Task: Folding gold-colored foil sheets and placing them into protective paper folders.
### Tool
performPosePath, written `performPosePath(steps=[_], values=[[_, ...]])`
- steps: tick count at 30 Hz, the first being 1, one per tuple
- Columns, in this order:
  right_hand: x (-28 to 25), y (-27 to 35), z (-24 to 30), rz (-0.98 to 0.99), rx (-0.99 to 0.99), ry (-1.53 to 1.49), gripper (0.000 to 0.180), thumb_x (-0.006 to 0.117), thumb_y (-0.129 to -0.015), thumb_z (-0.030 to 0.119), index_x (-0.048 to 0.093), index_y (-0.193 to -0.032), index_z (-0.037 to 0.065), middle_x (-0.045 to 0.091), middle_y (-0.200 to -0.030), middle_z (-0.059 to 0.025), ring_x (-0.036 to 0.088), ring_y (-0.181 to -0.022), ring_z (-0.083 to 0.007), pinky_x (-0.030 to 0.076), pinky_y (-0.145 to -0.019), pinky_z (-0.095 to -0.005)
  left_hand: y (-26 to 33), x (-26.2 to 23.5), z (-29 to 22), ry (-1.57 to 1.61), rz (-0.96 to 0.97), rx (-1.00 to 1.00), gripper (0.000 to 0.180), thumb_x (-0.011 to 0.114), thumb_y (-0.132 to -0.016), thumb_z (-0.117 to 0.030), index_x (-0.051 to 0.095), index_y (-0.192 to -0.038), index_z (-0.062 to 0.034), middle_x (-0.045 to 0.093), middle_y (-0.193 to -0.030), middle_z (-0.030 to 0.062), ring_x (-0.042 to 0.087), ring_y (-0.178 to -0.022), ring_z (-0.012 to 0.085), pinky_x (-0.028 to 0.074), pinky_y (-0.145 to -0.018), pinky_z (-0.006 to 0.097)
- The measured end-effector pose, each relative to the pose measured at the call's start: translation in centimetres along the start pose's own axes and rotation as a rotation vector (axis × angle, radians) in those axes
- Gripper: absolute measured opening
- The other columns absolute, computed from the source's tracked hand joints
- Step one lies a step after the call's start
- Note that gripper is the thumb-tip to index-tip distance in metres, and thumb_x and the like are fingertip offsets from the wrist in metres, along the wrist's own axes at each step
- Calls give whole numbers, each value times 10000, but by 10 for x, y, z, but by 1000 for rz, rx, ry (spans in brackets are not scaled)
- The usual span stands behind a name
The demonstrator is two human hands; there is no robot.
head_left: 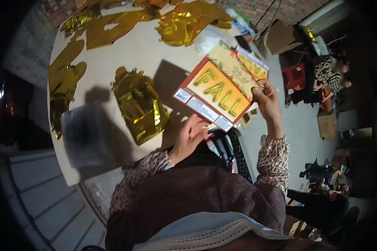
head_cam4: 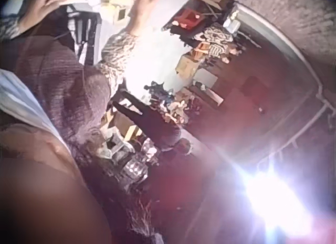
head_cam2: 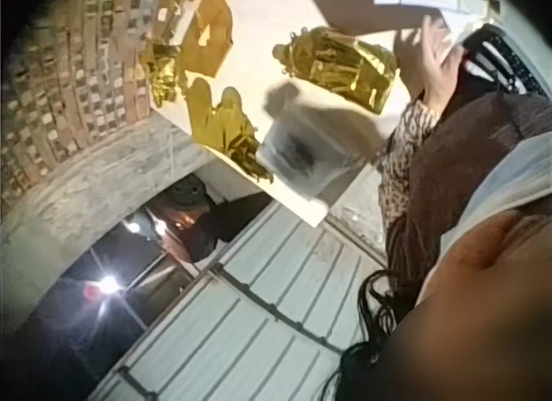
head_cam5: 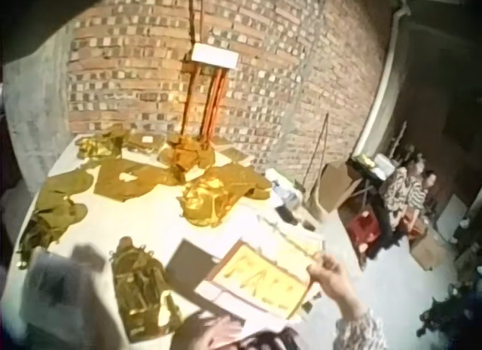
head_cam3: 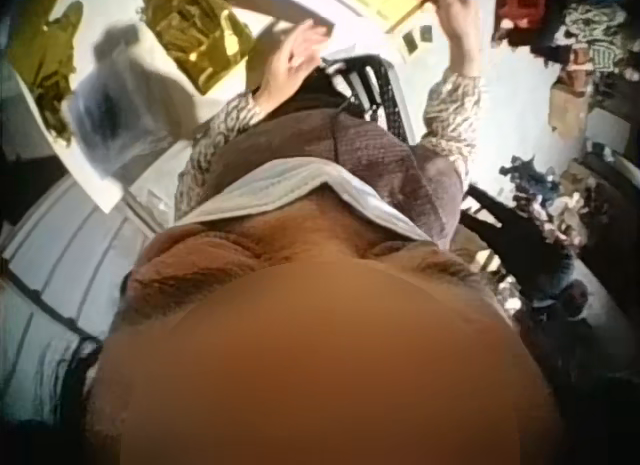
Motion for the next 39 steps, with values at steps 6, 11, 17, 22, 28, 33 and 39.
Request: performPosePath(steps=[6, 11, 17, 22, 28, 33, 39], values=[[-32, 41, -22, 11, 36, 163, 63, 638, -950, 55, 613, -999, 24, 642, -807, 7, 587, -706, -62, 489, -640, -219, -30, 0, 5, 75, -154, -130, 214, 519, -1023, -87, 576, -1167, 62, 676, -1003, 77, 664, -879, 123, 587, -779, 290], [-31, 38, -15, 84, 40, 281, 157, 659, -954, 123, 672, -1048, -2, 647, -816, 9, 572, -664, -52, 470, -581, -215, -5, 13, 34, -58, -42, -135, 213, 493, -1027, -63, 544, -1189, 65, 673, -996, 89, 664, -849, 118, 582, -728, 278], [-13, 37, -14, 277, 122, 117, 113, 664, -953, 98, 640, -1009, 3, 639, -753, 24, 513, -555, -26, 401, -466, -203, 16, 29, 46, 59, -77, -98, 234, 476, -1030, -48, 502, -1232, 66, 658, -1072, 106, 666, -899, 140, 588, -750, 291], [-39, 45, 12, -73, -261, 476, 237, 655, -927, 20, 620, -1157, -24, 681, -1031, -56, 634, -990, -124, 511, -878, -259, 26, 15, -29, -579, -401, 317, 114, 590, -958, -23, 685, -916, 25, 692, -804, 76, 618, -724, 105, 483, -630, 265], [39, 89, -14, 432, -249, -203, 626, 623, -976, 273, 367, -1471, -10, 560, -1323, -154, 584, -1143, -228, 496, -951, -404, 4, 97, -72, -1382, -172, 866, 347, 717, -752, -31, 713, -1099, -23, 652, -1048, 47, 636, -872, 218, 520, -673, 343], [10, 48, -78, -88, -330, 290, 194, 607, -971, 121, 575, -1079, -37, 656, -770, -75, 616, -688, -133, 484, -596, -256, -25, 108, -7, -1298, 54, 578, 462, 723, -789, -75, 604, -1229, -1, 585, -1132, 110, 610, -982, 268, 545, -781, 367], [0, -23, -65, 15, -245, 815, 456, 685, -907, 139, 468, -1283, 3, 713, -811, -196, 680, -657, -268, 510, -577, -355, -13, 63, -27, -1427, 114, 469, 517, 759, -809, -214, 595, -1258, -17, 567, -1278, 147, 545, -1199, 333, 453, -1001, 432]])
Point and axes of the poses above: each hand's wrist, its own y-axis away from the middle knuckle, its own x-axis out of the palm, z = x × y, the point moved 9 cm from there along -y, towards the middle knuckle
